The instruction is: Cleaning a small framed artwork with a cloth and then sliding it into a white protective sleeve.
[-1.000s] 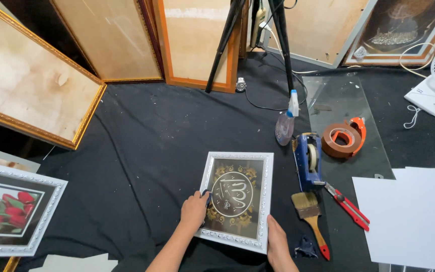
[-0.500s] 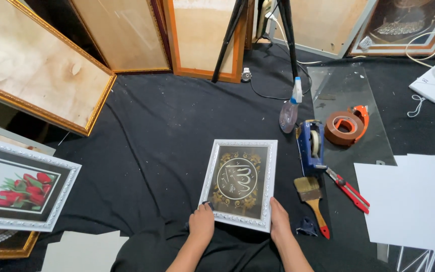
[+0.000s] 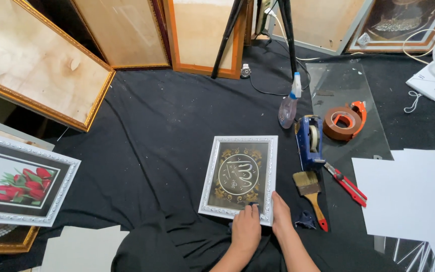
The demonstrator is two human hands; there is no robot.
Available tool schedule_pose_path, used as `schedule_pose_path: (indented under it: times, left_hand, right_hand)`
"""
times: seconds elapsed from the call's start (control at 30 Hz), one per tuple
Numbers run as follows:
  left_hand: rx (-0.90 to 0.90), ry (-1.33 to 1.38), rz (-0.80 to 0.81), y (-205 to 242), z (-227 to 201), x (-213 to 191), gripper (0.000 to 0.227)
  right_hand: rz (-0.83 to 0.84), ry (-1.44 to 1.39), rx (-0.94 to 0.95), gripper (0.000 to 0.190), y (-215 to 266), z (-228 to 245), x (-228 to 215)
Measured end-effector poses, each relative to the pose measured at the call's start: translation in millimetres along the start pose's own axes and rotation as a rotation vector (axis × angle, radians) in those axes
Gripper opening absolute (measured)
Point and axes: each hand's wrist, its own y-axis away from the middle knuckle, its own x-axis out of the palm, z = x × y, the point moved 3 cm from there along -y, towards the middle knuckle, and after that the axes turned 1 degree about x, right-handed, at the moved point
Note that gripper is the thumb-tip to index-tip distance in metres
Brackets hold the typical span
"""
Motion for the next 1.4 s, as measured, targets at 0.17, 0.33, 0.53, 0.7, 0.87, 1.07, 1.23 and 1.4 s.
schedule_pose_path:
  times: [0.17,0.33,0.53,0.7,0.87,1.07,1.23,1.4]
  left_hand:
    - [0.113,0.08,-0.056,1.4,-7.3,-26.5,0.051]
    - [0.095,-0.067,-0.063,14.8,40.3,-23.9,0.049]
    - [-0.208,-0.235,0.121,12.8,106.0,5.1,0.057]
    - [-0.7,-0.13,0.552,0.9,148.5,-5.5,0.056]
    - [-0.56,0.007,0.451,-2.9,132.0,3.5,0.058]
    - [-0.271,0.157,0.209,-6.1,66.9,11.7,0.06]
    - [-0.132,0.232,0.152,-27.0,11.4,-11.2,0.061]
    - [0.053,0.314,0.014,-39.4,-8.6,-33.2,0.04]
  right_hand:
    - [0.0,0.027,0.008,0.045,6.7,3.0,0.2]
    - [0.009,0.007,0.081,0.045,18.8,3.2,5.6]
    - [0.011,0.028,0.104,0.048,32.4,11.8,8.5]
    - [0.028,0.047,0.118,0.048,41.2,15.6,10.3]
    - [0.01,0.044,0.111,0.048,36.1,18.5,10.8]
    - [-0.003,0.041,0.101,0.047,39.0,19.0,11.2]
    - [-0.009,0.041,0.079,0.046,23.8,11.7,6.8]
    - [-0.055,0.021,0.073,0.047,12.5,6.9,3.0]
